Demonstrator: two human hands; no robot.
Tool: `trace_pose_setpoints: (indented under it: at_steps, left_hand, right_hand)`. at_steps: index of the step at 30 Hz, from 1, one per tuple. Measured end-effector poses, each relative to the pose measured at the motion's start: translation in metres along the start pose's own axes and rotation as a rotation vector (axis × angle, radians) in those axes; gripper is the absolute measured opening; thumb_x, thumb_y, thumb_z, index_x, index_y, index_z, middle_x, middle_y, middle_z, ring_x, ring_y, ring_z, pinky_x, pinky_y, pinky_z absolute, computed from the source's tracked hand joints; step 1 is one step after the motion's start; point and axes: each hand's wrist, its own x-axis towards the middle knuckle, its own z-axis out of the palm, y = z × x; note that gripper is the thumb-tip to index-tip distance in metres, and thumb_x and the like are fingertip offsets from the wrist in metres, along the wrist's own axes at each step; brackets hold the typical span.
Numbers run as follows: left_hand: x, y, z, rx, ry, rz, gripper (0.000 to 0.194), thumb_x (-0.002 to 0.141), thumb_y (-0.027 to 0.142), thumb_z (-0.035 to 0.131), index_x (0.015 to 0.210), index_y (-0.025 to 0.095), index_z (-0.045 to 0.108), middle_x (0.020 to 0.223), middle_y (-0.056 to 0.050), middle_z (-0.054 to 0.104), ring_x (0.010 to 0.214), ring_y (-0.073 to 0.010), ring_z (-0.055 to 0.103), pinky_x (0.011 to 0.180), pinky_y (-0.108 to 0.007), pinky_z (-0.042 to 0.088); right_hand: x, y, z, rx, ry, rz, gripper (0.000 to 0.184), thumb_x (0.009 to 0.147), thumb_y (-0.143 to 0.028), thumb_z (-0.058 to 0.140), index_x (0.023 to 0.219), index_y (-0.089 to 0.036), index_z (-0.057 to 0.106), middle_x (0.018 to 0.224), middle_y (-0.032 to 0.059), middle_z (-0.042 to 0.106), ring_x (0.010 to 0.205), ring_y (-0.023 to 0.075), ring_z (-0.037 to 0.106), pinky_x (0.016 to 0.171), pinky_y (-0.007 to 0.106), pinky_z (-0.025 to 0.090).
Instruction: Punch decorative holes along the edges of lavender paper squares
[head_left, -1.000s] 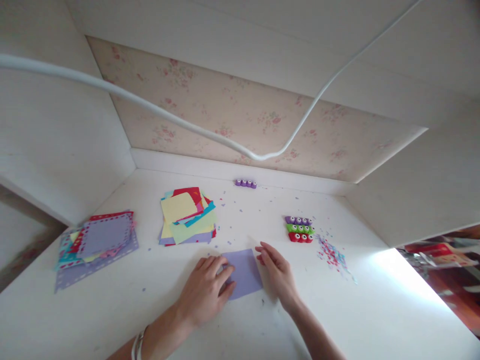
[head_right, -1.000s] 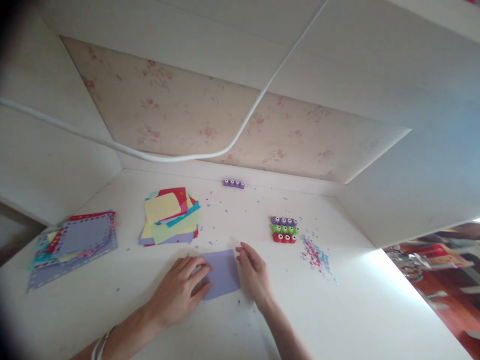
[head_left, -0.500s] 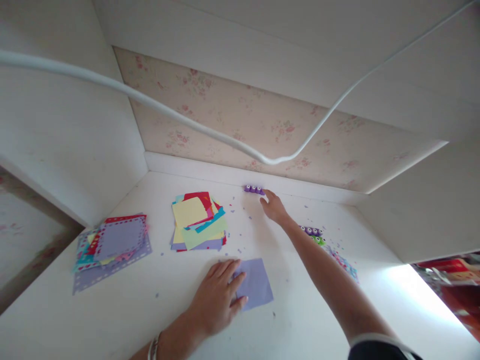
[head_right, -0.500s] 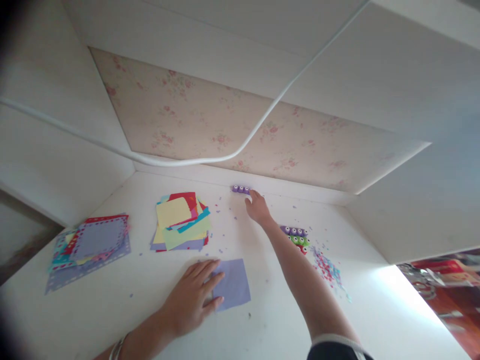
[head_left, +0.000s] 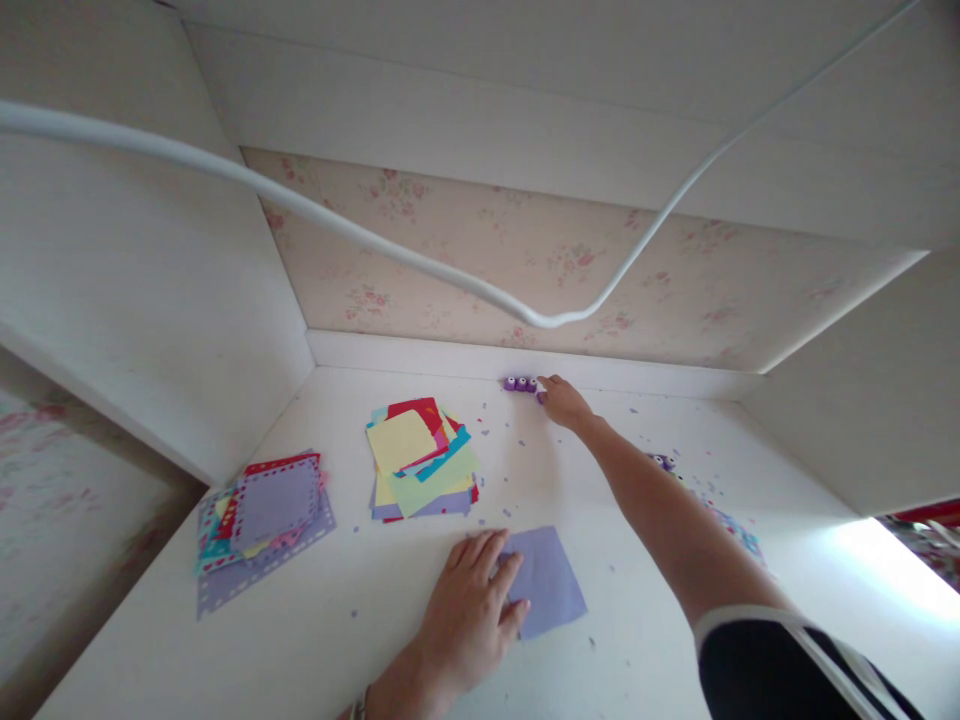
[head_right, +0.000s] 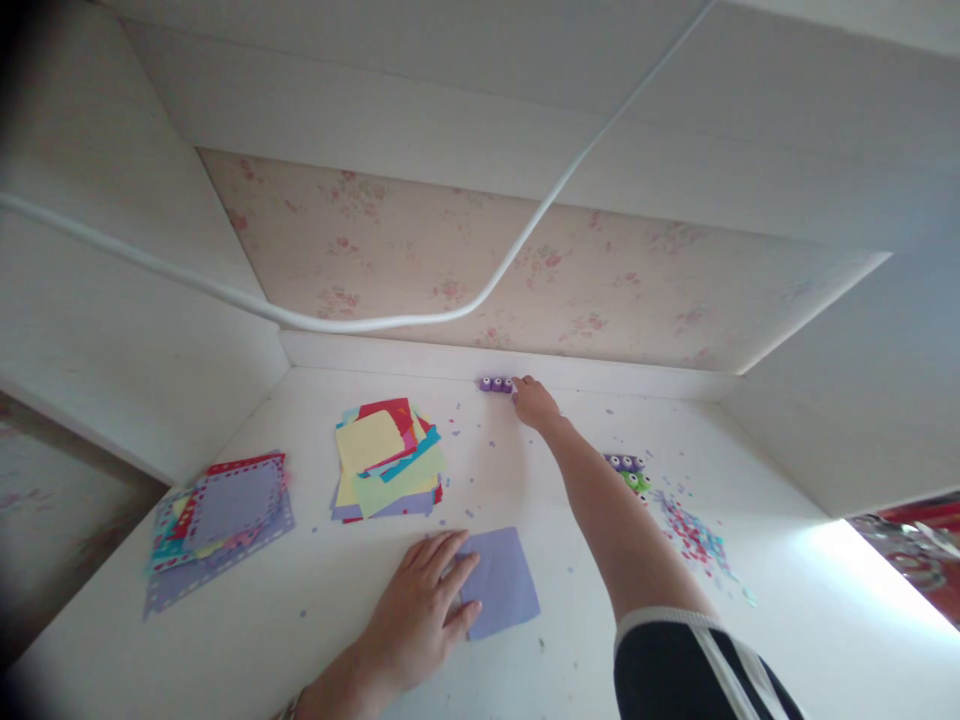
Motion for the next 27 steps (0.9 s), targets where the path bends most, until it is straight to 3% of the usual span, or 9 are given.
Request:
trace_pose_setpoints:
  at_steps: [6,10,15,19,20,23,27]
  left_hand:
    - [0.000,0.001,-0.001,0.001,-0.023,-0.018,0.043,0.092,0.043,0.052,0.130,0.024,0.055,0.140,-0.009,0.052,0.127,-0.0267,0.048,0.108,-0.048,0.039]
    - [0.000,0.001,0.000,0.004,-0.031,-0.029,0.043,0.092,0.041,0.052,0.132,0.024,0.053,0.141,-0.009,0.051,0.128,-0.0259,0.046,0.109,-0.048,0.037]
    - [0.001,0.000,-0.001,0.012,-0.057,-0.023,0.040,0.092,0.040,0.052,0.129,0.026,0.055,0.142,-0.008,0.050,0.130,-0.0254,0.044,0.110,-0.048,0.035]
    - [0.002,0.001,-0.003,0.034,-0.065,-0.023,0.041,0.090,0.032,0.054,0.131,0.024,0.054,0.142,-0.009,0.049,0.131,-0.0266,0.043,0.109,-0.048,0.036]
    - [0.002,0.001,-0.003,0.038,-0.061,-0.016,0.043,0.089,0.031,0.055,0.132,0.023,0.053,0.142,-0.010,0.049,0.131,-0.0270,0.043,0.109,-0.048,0.036]
    - [0.003,0.000,-0.002,0.044,-0.032,0.013,0.046,0.089,0.032,0.056,0.133,0.022,0.051,0.141,-0.011,0.051,0.129,-0.0279,0.045,0.106,-0.048,0.039]
    - [0.003,0.000,0.004,0.063,0.021,0.016,0.045,0.092,0.041,0.053,0.132,0.020,0.051,0.137,-0.011,0.054,0.126,-0.0287,0.049,0.104,-0.048,0.041]
  right_hand:
    - [-0.007,0.002,0.003,-0.005,-0.061,-0.033,0.033,0.093,-0.014,0.042,0.114,-0.010,0.068,0.123,0.0171,0.063,0.113,0.0252,0.059,0.098,0.031,0.039]
    - [-0.028,0.006,0.001,0.037,-0.060,-0.035,0.033,0.091,-0.018,0.048,0.119,-0.014,0.065,0.123,0.0149,0.064,0.113,0.0248,0.059,0.097,0.030,0.040]
    - [-0.085,0.001,-0.004,0.143,-0.034,-0.055,0.028,0.093,-0.033,0.051,0.109,-0.020,0.070,0.110,0.0106,0.069,0.099,0.0222,0.065,0.088,0.028,0.046]
    - [-0.151,-0.009,-0.001,0.255,0.036,-0.037,0.035,0.096,-0.039,0.046,0.120,-0.020,0.062,0.122,0.0104,0.065,0.106,0.0208,0.064,0.092,0.030,0.047]
    - [-0.168,-0.013,0.001,0.312,0.060,-0.016,0.038,0.096,-0.041,0.045,0.124,-0.020,0.059,0.122,0.0102,0.066,0.103,0.0201,0.065,0.090,0.030,0.049]
    - [-0.213,-0.025,0.009,0.779,0.104,0.066,0.036,0.091,-0.046,0.054,0.117,-0.022,0.060,0.102,0.0074,0.072,0.089,0.0207,0.069,0.079,0.033,0.053]
    - [-0.245,-0.040,0.016,1.188,0.159,0.133,0.032,0.084,-0.046,0.065,0.104,-0.021,0.061,0.097,0.0063,0.070,0.078,0.0180,0.067,0.072,0.032,0.053]
